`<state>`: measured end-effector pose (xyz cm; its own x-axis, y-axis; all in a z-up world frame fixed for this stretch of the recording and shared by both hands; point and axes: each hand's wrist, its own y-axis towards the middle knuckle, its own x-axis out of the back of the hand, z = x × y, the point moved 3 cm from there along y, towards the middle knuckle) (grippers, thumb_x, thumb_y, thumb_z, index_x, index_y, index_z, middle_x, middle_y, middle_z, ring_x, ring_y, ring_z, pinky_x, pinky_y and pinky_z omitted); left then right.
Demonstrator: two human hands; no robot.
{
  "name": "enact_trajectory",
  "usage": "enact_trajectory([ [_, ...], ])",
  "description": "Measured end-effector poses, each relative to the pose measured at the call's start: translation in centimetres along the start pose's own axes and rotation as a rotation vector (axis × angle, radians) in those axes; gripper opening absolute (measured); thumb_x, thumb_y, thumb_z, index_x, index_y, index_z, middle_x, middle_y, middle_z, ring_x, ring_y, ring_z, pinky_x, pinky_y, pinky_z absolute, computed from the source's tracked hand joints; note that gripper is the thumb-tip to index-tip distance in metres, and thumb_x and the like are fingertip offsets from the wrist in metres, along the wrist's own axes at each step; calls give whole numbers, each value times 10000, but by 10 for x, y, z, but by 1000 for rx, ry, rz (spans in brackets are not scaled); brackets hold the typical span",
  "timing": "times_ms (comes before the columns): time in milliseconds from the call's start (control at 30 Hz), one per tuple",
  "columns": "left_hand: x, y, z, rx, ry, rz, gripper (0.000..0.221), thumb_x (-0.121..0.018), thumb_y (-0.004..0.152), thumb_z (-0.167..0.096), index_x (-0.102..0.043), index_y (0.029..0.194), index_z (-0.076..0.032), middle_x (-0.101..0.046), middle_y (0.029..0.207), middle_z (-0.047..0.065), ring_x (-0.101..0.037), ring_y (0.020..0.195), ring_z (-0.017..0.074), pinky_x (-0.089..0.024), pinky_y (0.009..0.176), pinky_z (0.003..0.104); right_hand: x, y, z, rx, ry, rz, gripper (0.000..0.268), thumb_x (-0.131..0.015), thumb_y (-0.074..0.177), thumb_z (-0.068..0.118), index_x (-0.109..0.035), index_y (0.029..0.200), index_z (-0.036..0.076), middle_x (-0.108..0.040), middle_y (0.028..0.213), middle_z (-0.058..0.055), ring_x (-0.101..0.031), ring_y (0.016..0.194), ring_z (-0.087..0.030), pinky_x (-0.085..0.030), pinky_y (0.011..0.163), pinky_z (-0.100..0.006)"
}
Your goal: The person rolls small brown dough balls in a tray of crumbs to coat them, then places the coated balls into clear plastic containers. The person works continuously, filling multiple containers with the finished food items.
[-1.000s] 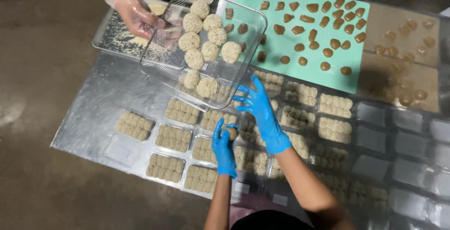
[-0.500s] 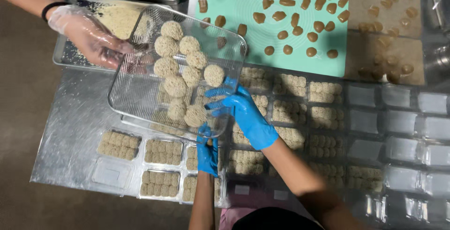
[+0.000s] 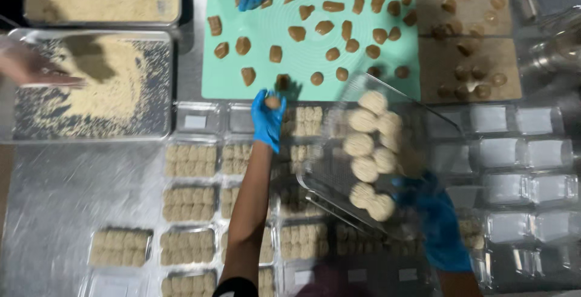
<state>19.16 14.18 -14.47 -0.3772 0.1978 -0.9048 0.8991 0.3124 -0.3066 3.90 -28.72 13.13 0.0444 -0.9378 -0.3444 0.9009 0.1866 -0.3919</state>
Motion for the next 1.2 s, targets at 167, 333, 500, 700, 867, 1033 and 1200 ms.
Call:
enact_trajectory([
  [167,-55,109,32,36,400,76,476,-576,943,-82,-501,1406,-166,-652,1162,65,-661,919,179,-537,755,324,125,-59,-35,117,27,-359,706,-506,887,57,-424,1583,-30,-628,1315,-253,-635,1143,-331,-490,1020,-445],
  [333,-76,151,55,58,536,126,406,-486,1101,-329,-613,1393,-78,-675,935,82,-540,661,142,-436,552,274,189,-93,-92,35,212,-541,695,-507,876,59,-433,1562,-32,-627,1312,-254,-632,1156,-346,-487,1034,-463],
  [500,-91,154,63,-416,1535,21,525,-468,1174,-513,-675,1188,-31,-719,856,151,-639,753,314,-541,737,409,195,-66,-104,0,312,-584,684,-508,866,60,-442,1540,-35,-626,1310,-254,-629,1169,-362,-484,1048,-480],
  [700,-108,148,82,-161,2310,21,925,-488,874,-789,-416,1453,-71,-729,979,240,-700,910,407,-531,803,511,215,-65,-114,33,357,-568,671,-510,853,62,-453,1514,-38,-624,1306,-255,-626,1185,-381,-480,1065,-500],
  [867,-157,71,60,-377,2454,53,841,-506,949,-662,-387,1520,-56,-734,1073,209,-719,893,401,-523,817,535,241,-86,-103,76,380,-556,660,-511,842,64,-461,1492,-40,-623,1303,-256,-623,1198,-397,-476,1079,-518],
  [1033,-181,-142,53,41,2030,207,582,-548,1001,-560,-614,1438,-182,-712,1237,161,-672,1128,352,-517,966,435,259,-125,-123,58,431,-507,650,-512,832,65,-470,1471,-43,-622,1301,-257,-620,1212,-413,-473,1093,-535],
  [1200,-182,-295,115,496,1187,462,528,-660,989,-289,-551,1491,-163,-695,1215,87,-671,1087,172,-530,988,315,269,-116,-136,2,454,-367,701,-515,801,30,-501,1501,1,-614,1315,-220,-616,1196,-396,-473,1069,-535],
])
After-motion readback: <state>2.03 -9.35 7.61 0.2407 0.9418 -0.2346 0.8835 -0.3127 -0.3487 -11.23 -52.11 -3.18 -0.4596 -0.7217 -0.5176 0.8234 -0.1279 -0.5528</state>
